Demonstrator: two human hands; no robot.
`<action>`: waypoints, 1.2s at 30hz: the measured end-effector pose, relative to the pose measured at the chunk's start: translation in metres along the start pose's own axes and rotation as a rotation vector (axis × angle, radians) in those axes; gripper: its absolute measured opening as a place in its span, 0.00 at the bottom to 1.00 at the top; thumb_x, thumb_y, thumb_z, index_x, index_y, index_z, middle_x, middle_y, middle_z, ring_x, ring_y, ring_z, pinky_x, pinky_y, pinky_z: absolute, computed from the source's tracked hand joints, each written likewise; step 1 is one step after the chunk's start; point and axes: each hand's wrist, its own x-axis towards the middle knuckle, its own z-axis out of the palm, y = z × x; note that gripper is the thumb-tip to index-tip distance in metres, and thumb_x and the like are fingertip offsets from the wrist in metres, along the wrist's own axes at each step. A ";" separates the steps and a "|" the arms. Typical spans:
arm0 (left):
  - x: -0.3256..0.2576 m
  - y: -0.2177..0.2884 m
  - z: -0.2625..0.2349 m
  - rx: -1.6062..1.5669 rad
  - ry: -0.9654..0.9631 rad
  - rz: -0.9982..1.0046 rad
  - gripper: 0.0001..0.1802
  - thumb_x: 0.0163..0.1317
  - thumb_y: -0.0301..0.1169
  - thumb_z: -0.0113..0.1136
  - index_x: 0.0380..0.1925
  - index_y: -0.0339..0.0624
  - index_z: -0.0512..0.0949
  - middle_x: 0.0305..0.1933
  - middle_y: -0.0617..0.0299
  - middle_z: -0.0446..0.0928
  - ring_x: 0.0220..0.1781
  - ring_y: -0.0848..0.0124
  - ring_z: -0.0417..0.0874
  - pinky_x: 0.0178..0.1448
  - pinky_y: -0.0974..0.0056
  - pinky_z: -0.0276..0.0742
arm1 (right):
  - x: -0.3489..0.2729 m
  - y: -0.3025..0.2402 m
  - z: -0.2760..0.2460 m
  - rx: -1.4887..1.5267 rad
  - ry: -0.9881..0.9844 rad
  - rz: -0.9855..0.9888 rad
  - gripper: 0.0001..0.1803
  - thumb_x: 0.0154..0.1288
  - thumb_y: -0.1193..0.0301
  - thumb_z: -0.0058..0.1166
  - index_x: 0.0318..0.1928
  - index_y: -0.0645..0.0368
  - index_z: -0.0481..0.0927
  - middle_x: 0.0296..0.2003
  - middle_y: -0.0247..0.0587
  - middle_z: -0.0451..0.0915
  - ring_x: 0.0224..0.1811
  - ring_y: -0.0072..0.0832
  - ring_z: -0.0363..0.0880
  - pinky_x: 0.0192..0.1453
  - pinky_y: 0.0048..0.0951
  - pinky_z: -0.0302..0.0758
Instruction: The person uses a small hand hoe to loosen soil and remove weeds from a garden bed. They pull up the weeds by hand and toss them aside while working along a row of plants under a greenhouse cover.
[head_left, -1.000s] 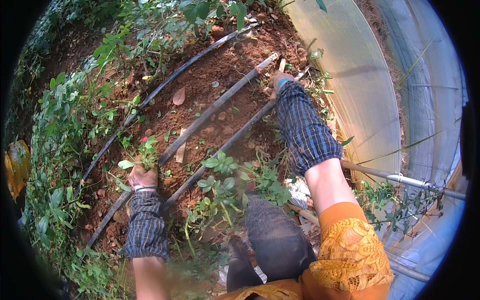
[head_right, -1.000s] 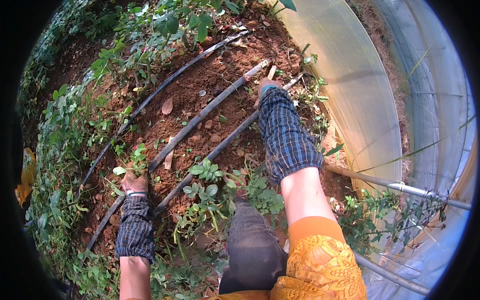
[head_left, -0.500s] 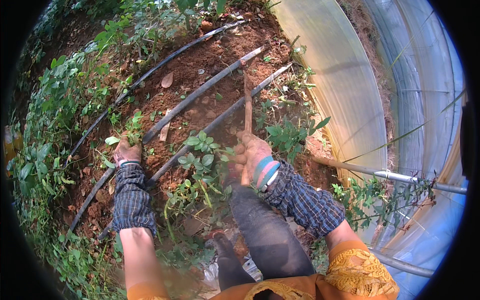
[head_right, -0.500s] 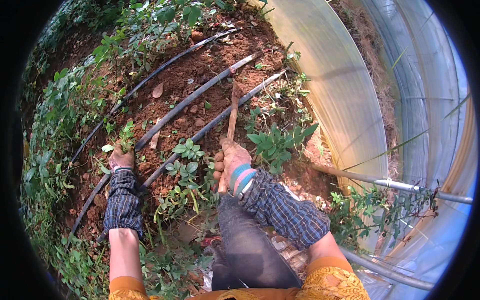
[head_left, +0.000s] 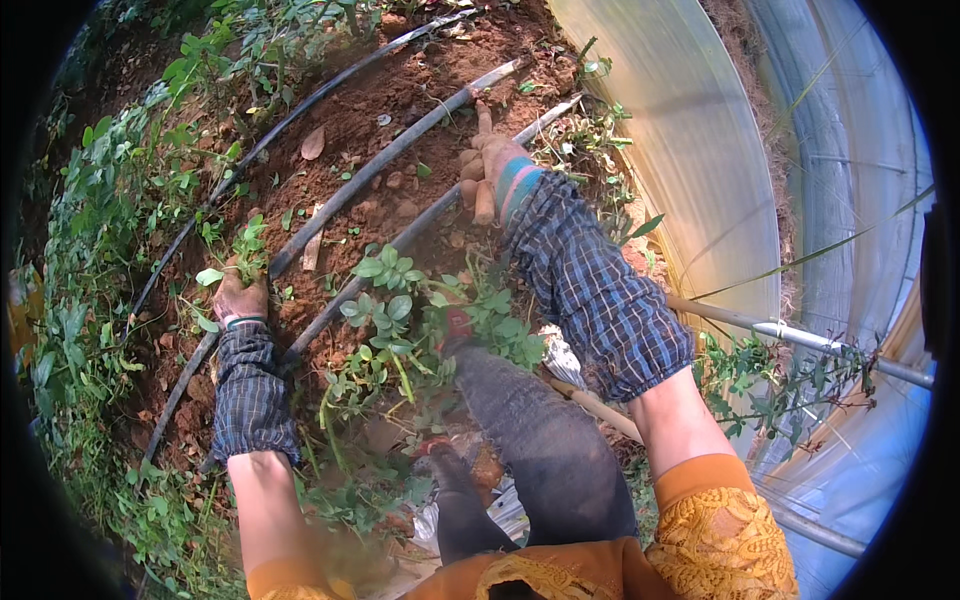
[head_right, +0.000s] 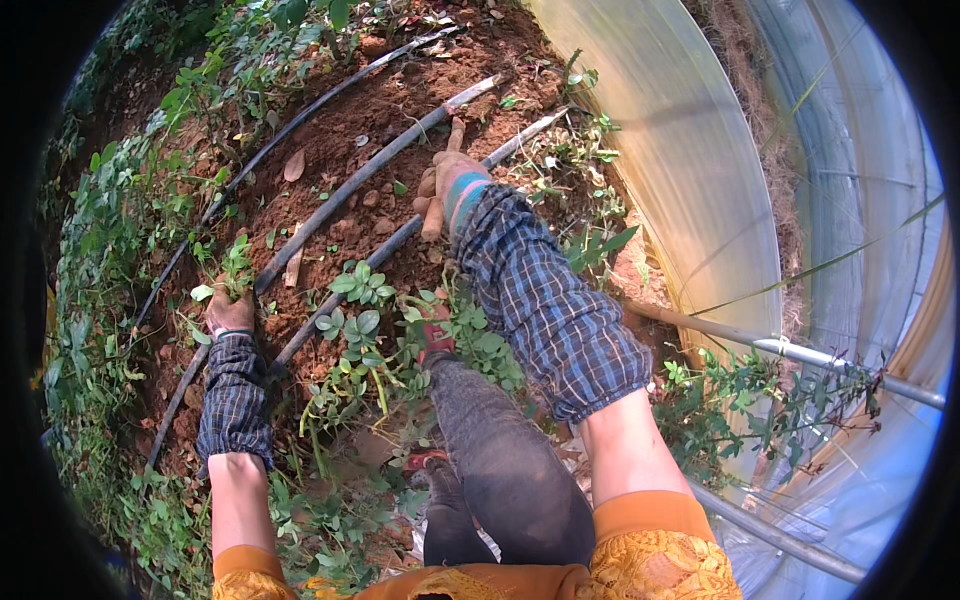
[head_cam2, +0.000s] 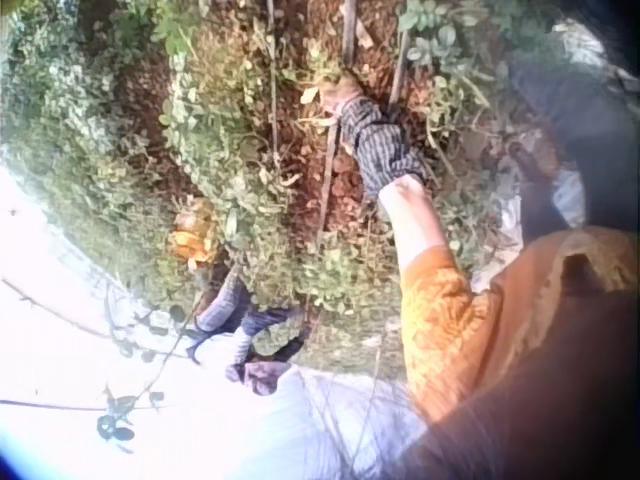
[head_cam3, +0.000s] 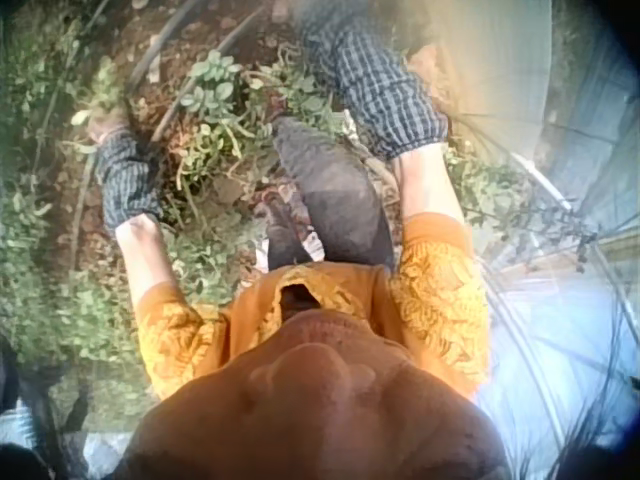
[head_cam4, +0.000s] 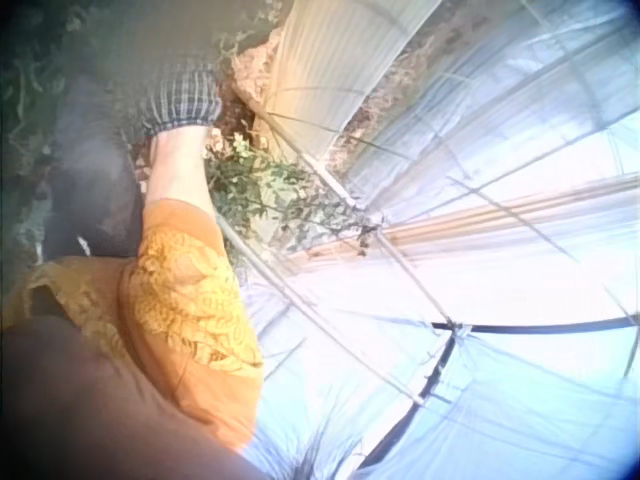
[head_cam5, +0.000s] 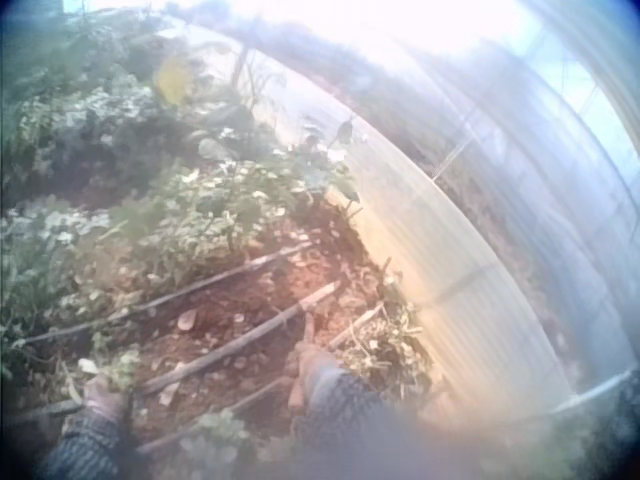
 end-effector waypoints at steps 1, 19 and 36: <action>0.001 0.000 0.000 -0.023 -0.002 -0.006 0.22 0.57 0.45 0.60 0.51 0.51 0.76 0.37 0.47 0.81 0.41 0.49 0.82 0.45 0.51 0.77 | -0.003 -0.023 -0.008 0.317 -0.377 0.240 0.10 0.71 0.64 0.47 0.42 0.58 0.74 0.27 0.34 0.75 0.29 0.32 0.77 0.33 0.37 0.78; -0.023 0.012 -0.084 -0.637 0.065 -0.475 0.26 0.58 0.34 0.58 0.58 0.43 0.72 0.52 0.49 0.78 0.51 0.55 0.79 0.57 0.61 0.74 | -0.147 0.020 -0.132 -2.053 0.483 -0.539 0.20 0.62 0.66 0.52 0.53 0.58 0.72 0.41 0.52 0.80 0.38 0.47 0.82 0.45 0.42 0.78; -0.422 -0.046 -0.183 -1.701 -0.337 -0.766 0.10 0.67 0.46 0.51 0.35 0.56 0.71 0.35 0.72 0.76 0.18 0.76 0.72 0.15 0.68 0.63 | -0.156 0.076 -0.261 -1.608 0.578 -0.658 0.23 0.65 0.54 0.47 0.52 0.56 0.76 0.40 0.59 0.80 0.47 0.51 0.78 0.51 0.45 0.75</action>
